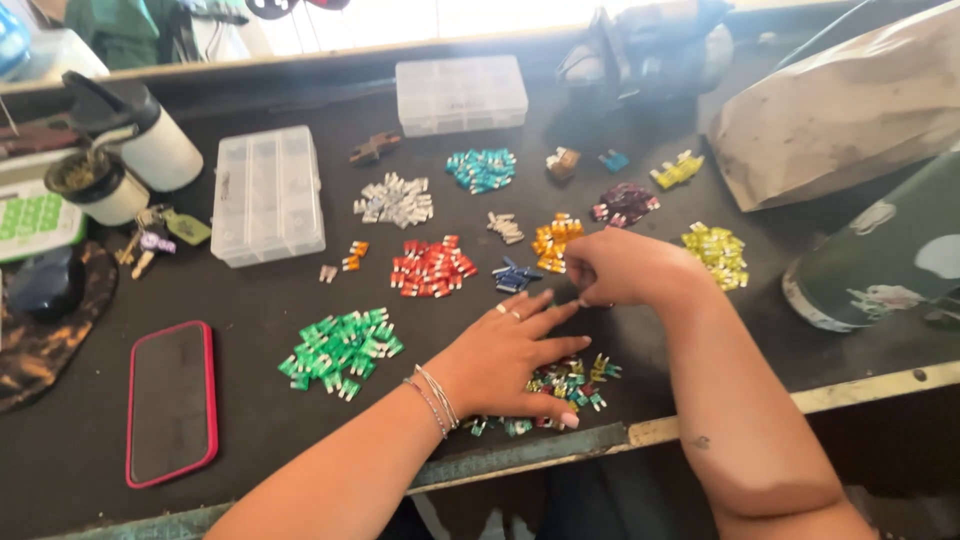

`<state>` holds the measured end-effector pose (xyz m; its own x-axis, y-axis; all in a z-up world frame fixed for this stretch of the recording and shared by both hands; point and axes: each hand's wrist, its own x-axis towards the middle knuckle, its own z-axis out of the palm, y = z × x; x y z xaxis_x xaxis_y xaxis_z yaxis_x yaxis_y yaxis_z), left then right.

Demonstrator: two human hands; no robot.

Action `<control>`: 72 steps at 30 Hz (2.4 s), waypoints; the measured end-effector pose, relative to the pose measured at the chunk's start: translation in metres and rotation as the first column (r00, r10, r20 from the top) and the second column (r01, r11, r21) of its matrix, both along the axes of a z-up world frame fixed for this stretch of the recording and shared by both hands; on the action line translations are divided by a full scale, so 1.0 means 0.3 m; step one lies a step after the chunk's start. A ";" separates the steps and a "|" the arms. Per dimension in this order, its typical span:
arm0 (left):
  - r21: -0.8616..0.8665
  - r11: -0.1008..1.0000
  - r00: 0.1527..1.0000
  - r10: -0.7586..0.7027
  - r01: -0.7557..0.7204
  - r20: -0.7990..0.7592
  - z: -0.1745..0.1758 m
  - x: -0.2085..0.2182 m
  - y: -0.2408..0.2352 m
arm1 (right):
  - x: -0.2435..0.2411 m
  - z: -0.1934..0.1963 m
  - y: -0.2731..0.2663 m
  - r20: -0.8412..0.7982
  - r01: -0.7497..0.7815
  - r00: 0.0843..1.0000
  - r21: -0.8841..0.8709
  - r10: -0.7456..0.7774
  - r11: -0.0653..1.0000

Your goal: The person sorts small, colorful electronic components from a mixed pile on a table into separate color-coded piles. They use both hands to pick up individual items and place them into the corresponding sorted groups.

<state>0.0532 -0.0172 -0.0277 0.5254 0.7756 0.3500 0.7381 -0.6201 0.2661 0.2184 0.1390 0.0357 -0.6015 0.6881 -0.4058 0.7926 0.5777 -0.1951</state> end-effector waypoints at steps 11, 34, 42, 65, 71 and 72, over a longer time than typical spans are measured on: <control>-0.002 0.994 0.991 -0.111 0.111 -0.069 0.036 0.097 -0.020 | -0.031 0.025 0.043 -0.309 0.170 0.942 0.108 -0.130 0.979; -0.078 0.832 0.827 0.526 -0.549 -0.201 0.013 -0.008 -0.364 | -0.163 -0.141 0.018 -0.590 -0.253 0.706 0.307 0.392 0.917; -0.166 0.773 0.790 0.601 -0.613 -0.120 0.017 0.014 -0.349 | -0.158 -0.176 -0.017 -0.660 -0.259 0.610 0.358 0.439 0.897; -0.068 0.814 0.816 0.569 -0.577 -0.106 0.003 -0.012 -0.297 | -0.186 -0.206 -0.064 -0.716 -0.197 0.431 0.519 0.549 0.832; -0.055 0.871 0.862 0.472 -0.489 -0.184 0.034 -0.042 -0.283 | -0.184 -0.159 -0.130 -0.736 -0.238 0.398 0.493 0.548 0.837; -0.239 0.871 0.903 0.402 -0.428 -0.153 0.070 -0.044 -0.277 | -0.182 -0.157 -0.131 -0.719 -0.290 0.376 0.508 0.585 0.811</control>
<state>0.0399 -0.1002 -0.0067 0.1553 0.9854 0.0697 0.9420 -0.1690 0.2901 0.1638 0.0997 -0.0113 -0.7831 0.1989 0.5893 -0.0416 0.9286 -0.3688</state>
